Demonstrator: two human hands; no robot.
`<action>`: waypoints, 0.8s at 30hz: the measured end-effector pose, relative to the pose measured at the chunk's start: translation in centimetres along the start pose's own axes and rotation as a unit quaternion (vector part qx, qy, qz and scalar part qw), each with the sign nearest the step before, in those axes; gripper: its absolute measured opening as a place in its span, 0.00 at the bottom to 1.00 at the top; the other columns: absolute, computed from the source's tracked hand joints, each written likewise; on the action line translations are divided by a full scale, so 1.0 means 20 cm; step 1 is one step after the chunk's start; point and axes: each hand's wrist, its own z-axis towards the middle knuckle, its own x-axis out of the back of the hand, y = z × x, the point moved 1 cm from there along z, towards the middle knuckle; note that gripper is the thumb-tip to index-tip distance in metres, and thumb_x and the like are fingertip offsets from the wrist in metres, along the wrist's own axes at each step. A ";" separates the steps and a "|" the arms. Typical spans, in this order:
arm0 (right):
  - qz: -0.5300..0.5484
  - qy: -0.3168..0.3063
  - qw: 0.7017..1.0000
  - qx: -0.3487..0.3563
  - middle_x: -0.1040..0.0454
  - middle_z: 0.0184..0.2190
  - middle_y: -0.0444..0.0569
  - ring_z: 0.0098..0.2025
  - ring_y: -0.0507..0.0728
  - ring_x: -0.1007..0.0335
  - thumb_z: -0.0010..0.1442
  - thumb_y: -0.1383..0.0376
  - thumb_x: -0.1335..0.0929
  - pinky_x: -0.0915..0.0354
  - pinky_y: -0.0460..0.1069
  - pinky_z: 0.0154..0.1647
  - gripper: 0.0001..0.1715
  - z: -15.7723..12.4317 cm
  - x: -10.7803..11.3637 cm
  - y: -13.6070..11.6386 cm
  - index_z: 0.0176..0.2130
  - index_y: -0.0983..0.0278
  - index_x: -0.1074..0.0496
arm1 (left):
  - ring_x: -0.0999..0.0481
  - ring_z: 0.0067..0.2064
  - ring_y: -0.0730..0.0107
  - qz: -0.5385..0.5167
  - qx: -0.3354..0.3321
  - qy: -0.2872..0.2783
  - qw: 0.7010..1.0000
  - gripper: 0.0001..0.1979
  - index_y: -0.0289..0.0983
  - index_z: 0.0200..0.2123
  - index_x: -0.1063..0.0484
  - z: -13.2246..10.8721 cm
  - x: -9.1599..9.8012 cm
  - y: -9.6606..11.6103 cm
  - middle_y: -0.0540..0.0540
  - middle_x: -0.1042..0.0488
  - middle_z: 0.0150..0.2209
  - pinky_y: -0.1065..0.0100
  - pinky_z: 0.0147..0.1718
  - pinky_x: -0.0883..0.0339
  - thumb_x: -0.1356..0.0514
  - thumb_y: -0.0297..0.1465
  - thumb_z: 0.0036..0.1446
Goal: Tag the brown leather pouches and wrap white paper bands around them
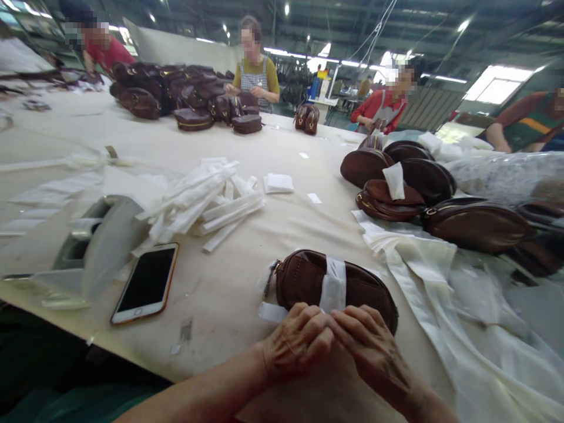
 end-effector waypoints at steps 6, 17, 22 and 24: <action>0.006 0.061 0.997 0.048 0.22 0.35 0.48 0.44 0.53 0.30 0.63 0.74 0.42 0.39 0.51 0.49 0.20 0.00 0.01 -0.06 0.43 0.63 0.25 | 0.31 0.44 0.64 0.036 -0.016 -0.032 0.999 0.11 0.26 0.46 0.35 0.00 -0.01 -0.01 0.40 0.28 0.41 0.63 0.41 0.34 0.53 0.24 0.65; -0.151 0.069 0.984 -0.070 0.28 0.50 0.55 0.59 0.63 0.40 0.62 0.64 0.40 0.48 0.57 0.60 0.20 -0.17 -0.02 0.11 0.51 0.65 0.30 | 0.30 0.48 0.60 -0.023 0.044 -0.134 0.990 0.16 0.31 0.48 0.34 0.02 0.08 -0.04 0.39 0.28 0.44 0.61 0.44 0.32 0.45 0.32 0.58; -0.139 0.081 0.981 -0.105 0.28 0.52 0.53 0.62 0.59 0.44 0.62 0.66 0.39 0.52 0.57 0.64 0.20 -0.17 -0.05 0.09 0.53 0.65 0.32 | 0.27 0.48 0.60 0.005 0.396 -0.027 0.918 0.18 0.34 0.49 0.32 -0.01 0.23 -0.31 0.38 0.27 0.45 0.57 0.49 0.32 0.49 0.30 0.56; -0.130 0.072 0.978 -0.143 0.29 0.53 0.52 0.62 0.59 0.43 0.62 0.69 0.39 0.49 0.58 0.63 0.20 -0.17 -0.03 0.05 0.53 0.64 0.33 | 0.24 0.41 0.59 -0.046 0.486 -0.076 0.869 0.22 0.31 0.49 0.32 -0.04 0.22 -0.41 0.39 0.24 0.40 0.60 0.42 0.28 0.45 0.34 0.50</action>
